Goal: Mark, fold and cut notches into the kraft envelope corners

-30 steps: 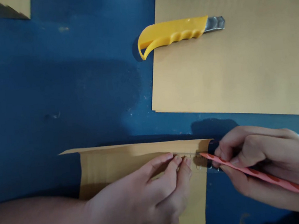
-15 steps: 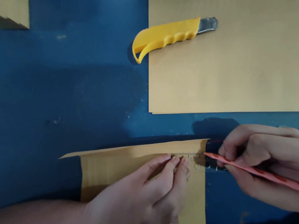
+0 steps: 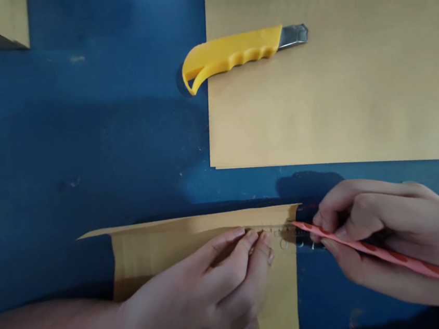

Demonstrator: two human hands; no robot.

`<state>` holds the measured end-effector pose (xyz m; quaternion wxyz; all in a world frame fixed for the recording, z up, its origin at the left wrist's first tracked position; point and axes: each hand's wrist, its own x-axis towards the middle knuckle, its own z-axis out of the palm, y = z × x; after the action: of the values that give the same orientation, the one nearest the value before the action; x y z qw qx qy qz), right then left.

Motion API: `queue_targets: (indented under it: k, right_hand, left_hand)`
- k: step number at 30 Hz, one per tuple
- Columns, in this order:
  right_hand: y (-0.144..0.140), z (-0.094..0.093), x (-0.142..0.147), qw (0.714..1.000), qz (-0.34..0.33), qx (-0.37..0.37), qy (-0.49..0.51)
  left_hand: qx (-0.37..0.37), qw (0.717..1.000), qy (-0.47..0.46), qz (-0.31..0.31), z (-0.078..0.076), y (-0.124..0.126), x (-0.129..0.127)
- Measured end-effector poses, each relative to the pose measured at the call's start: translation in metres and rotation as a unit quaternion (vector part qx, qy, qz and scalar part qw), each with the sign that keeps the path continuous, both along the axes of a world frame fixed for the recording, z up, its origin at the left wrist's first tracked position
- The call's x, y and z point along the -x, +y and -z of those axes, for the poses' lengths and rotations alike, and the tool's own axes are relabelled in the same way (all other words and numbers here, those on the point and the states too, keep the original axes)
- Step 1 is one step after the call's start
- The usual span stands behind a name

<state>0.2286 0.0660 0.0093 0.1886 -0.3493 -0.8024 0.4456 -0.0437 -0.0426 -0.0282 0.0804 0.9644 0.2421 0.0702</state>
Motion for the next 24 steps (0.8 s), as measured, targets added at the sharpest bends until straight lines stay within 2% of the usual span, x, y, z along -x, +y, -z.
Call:
queue_targets:
  k: [9,16,24]
  right_hand:
    - [-0.0009,-0.0024,-0.0006,1.0,0.003,0.008,0.001]
    - [-0.0001,0.0001,-0.0014,1.0,-0.013,0.001,0.0]
    - [-0.001,-0.0008,-0.0006,1.0,0.001,-0.004,-0.004]
  left_hand:
    - [0.0,1.0,0.007,0.003,-0.0037,-0.0005,0.0001]
    - [0.005,1.0,-0.002,0.007,0.0006,-0.0011,0.0012]
    - [0.001,1.0,0.004,0.008,-0.0005,-0.0019,0.002]
